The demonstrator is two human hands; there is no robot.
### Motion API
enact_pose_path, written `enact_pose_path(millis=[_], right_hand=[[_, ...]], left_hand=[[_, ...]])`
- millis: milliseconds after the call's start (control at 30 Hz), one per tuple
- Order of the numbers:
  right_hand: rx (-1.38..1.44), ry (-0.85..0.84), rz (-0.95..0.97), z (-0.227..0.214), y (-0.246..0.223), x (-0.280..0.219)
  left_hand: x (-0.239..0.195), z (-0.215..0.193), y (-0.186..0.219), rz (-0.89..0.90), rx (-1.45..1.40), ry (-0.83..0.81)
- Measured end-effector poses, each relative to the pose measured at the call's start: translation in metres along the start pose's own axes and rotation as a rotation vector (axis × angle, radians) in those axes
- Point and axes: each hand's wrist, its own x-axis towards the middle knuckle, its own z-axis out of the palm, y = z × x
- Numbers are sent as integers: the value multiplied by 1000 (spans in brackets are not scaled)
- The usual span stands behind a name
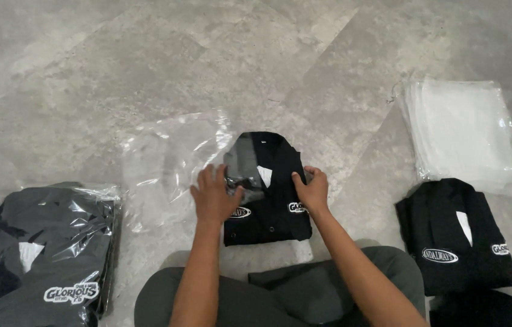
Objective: The person sits on the floor and repeatedly folds black shirts, places them into clear plastic bags, and seals the bags. The person then stacks the packaged shirts to the side.
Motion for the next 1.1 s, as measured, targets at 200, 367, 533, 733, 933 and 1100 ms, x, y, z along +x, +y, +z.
enact_pose_path(millis=[200,367,533,733,933,1100], right_hand=[[318,-138,266,-5,-12,1],[365,-346,377,-22,-13,10],[423,-536,431,-32,-32,-2],[495,-430,406,-40,-27,7],[333,-123,-24,-79,-52,19],[354,94,-665,-89,-27,38]], left_hand=[[10,18,-13,-82,-113,-81],[4,2,1,-60,-115,-162],[4,-2,6,-47,-87,-202],[-1,-9,6,-92,-129,-191],[5,3,-3,-235,-96,-112],[8,9,-6,-268,-101,-69]])
